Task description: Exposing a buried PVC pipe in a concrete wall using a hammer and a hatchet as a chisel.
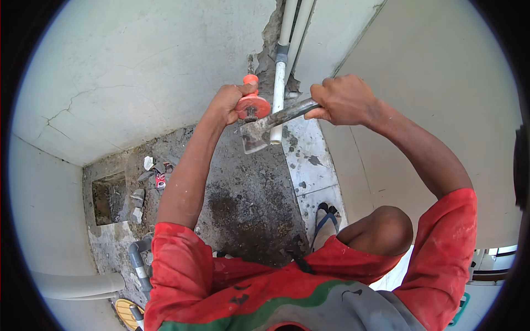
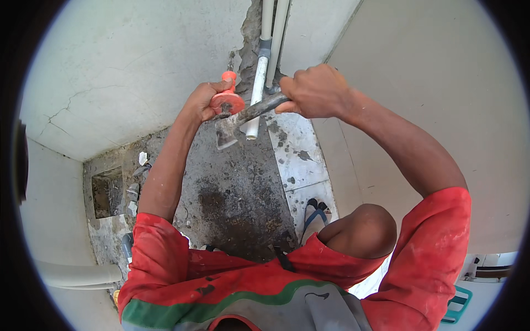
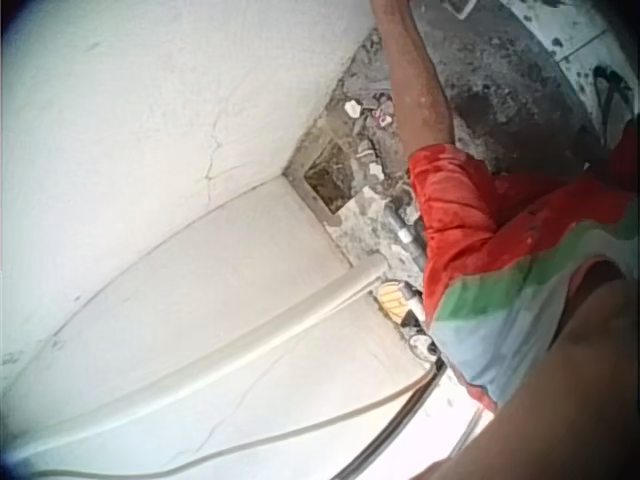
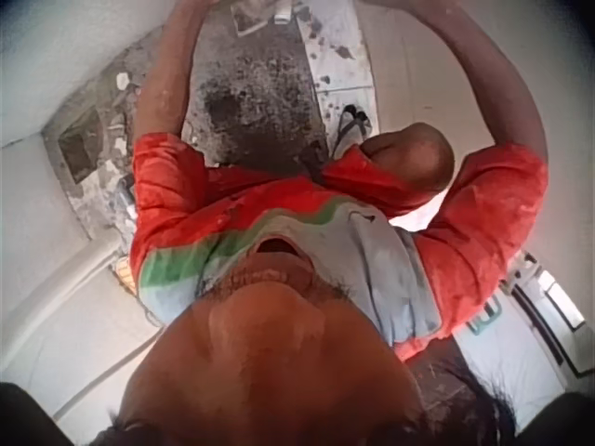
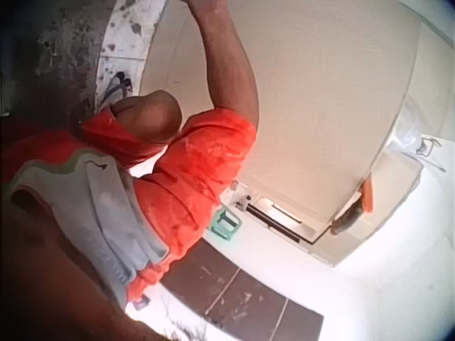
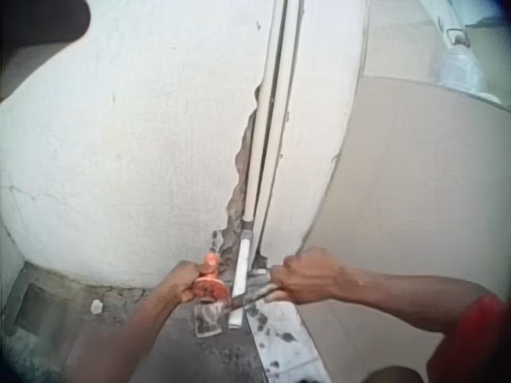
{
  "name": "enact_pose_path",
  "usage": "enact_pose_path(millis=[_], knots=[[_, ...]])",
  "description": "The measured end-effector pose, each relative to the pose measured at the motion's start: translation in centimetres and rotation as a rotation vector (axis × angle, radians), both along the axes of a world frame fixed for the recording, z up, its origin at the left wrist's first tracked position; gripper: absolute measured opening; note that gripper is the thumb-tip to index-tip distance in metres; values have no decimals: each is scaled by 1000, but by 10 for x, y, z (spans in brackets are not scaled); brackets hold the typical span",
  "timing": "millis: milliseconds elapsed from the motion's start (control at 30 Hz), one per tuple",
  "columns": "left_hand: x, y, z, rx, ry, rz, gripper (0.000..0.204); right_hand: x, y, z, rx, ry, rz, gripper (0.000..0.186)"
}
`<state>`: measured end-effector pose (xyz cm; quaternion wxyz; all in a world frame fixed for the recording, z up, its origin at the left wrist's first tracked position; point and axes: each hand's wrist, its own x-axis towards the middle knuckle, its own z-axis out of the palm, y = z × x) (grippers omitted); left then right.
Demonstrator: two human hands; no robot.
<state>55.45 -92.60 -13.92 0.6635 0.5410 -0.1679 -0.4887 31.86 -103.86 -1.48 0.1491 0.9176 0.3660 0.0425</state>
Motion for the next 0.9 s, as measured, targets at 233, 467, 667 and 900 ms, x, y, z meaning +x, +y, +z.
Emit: enact_pose_path(millis=[233, 467, 667, 900], knots=[[-13, 7, 14, 59, 21, -2, 26, -29, 41, 0, 5, -12, -305, 55], [-5, 5, 10, 51, 50, 38, 26, -6, 10, 1, 59, -184, -843, 55], [9, 3, -1, 6, 32, -99, 27, 0, -10, 0, 24, -91, -110, 56], [9, 12, 15, 63, 34, -109, 31, -15, 37, 0, 37, -66, -296, 57]])
